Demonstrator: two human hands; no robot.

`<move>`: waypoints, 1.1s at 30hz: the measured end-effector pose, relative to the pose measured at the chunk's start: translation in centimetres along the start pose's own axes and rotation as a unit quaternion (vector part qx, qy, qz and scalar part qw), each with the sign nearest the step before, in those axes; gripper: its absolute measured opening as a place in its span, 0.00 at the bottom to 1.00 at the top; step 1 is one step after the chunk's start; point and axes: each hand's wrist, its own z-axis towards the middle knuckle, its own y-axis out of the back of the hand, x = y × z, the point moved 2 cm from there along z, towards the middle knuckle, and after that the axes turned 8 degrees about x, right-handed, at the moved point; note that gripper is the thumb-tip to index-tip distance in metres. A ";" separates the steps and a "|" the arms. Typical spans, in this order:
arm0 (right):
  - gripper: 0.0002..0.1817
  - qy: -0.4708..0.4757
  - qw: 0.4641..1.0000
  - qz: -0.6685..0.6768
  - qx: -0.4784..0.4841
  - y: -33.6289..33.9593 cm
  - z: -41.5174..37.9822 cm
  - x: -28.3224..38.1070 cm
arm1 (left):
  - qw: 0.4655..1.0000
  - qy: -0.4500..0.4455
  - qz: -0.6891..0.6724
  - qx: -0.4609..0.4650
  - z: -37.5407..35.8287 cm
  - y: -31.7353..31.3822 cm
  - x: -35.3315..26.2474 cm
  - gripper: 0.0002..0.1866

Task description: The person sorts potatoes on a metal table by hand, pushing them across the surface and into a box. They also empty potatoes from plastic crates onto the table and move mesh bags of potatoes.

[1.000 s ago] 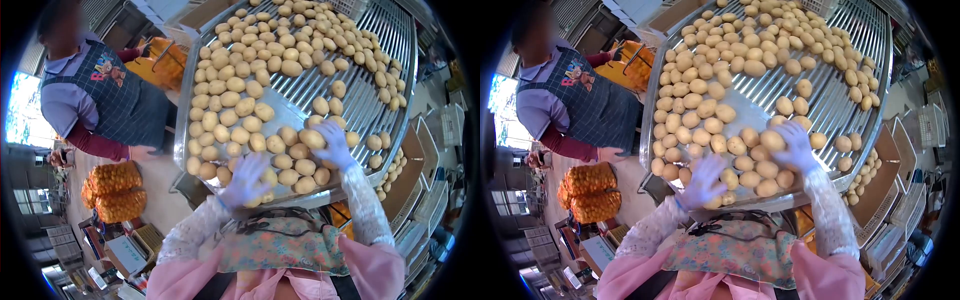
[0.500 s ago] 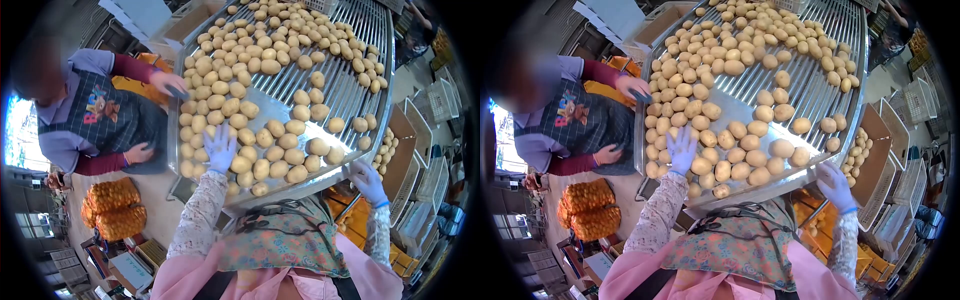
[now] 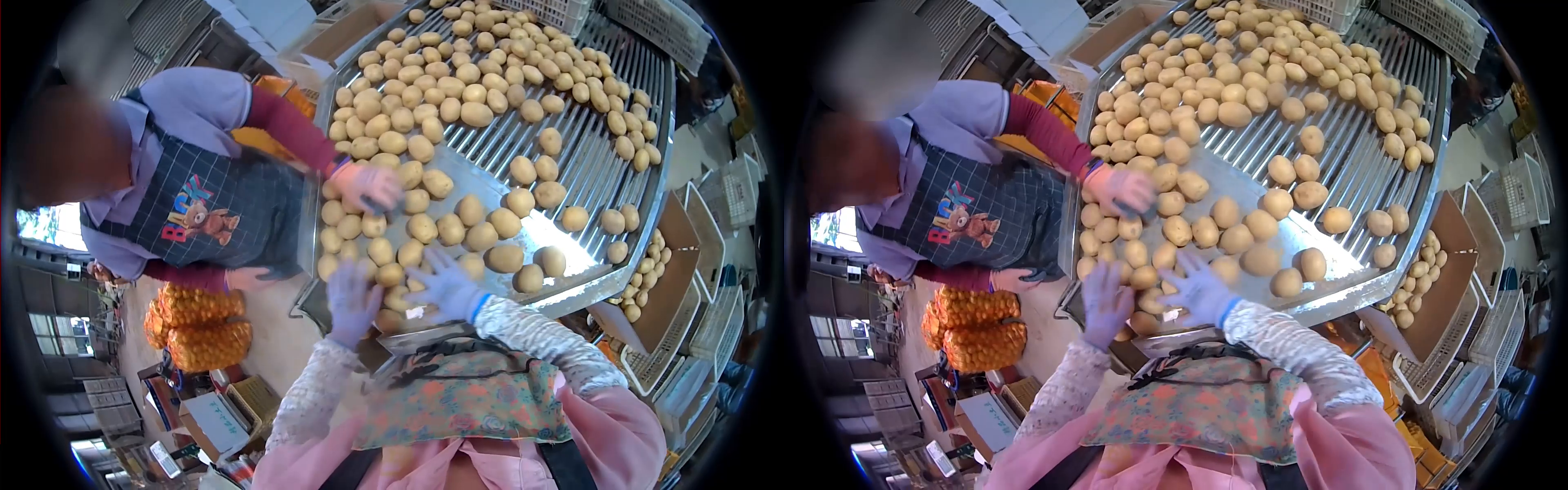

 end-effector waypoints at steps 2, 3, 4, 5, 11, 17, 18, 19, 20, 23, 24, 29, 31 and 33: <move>0.29 0.019 0.994 -0.064 0.090 -1.0 1.5 1.5 | 0.998 -0.045 0.040 -0.003 1.2 -1.8 -2.5 0.36; 0.29 0.021 0.993 -0.066 0.091 -1.0 1.0 1.3 | 0.994 -0.089 0.031 0.054 1.5 -1.7 -3.8 0.37; 0.26 0.074 0.996 -0.011 0.053 -0.5 -0.1 0.8 | 0.984 -0.135 0.021 0.112 1.9 -1.5 -4.7 0.38; 0.24 0.126 0.991 0.042 0.014 0.1 -1.7 0.2 | 0.984 -0.130 0.031 0.115 2.4 -0.9 -4.0 0.41; 0.19 -0.351 0.862 0.168 -0.325 8.9 -13.4 -10.8 | 0.997 0.009 0.072 0.041 9.6 -4.6 -4.9 0.48; 0.43 -0.495 0.856 -0.064 -0.131 11.0 -14.9 -15.5 | 0.997 -0.014 0.066 0.035 12.1 -7.4 -11.2 0.44; 0.42 -0.481 0.863 -0.094 -0.119 10.8 -13.6 -14.3 | 0.992 -0.088 0.080 0.043 10.7 -7.0 -11.9 0.42; 0.42 -0.459 0.876 -0.062 -0.138 10.5 -13.0 -13.3 | 0.992 -0.086 0.005 0.097 9.1 -6.2 -11.5 0.39; 0.42 -0.436 0.885 -0.029 -0.159 9.9 -13.0 -12.0 | 0.985 -0.119 0.009 0.126 7.2 -5.3 -10.5 0.38; 0.44 -0.346 0.933 -0.030 -0.092 7.7 -14.3 -8.0 | 0.974 -0.127 -0.038 0.183 0.9 -2.1 -7.0 0.34; 0.44 -0.342 0.935 -0.031 -0.094 8.0 -14.0 -7.1 | 0.982 -0.097 0.000 0.164 -1.1 -1.3 -5.7 0.33; 0.39 -0.136 0.978 -0.137 -0.075 2.2 -7.8 -1.2 | 0.996 0.053 0.020 0.066 -3.9 0.0 1.5 0.31; 0.36 -0.082 0.993 -0.058 -0.062 0.3 -3.0 -0.6 | 0.995 0.019 0.090 -0.037 -1.2 1.3 1.9 0.31; 0.35 -0.063 0.995 -0.042 -0.062 -1.6 1.6 1.3 | 0.979 -0.009 0.199 -0.040 1.6 -2.4 3.6 0.31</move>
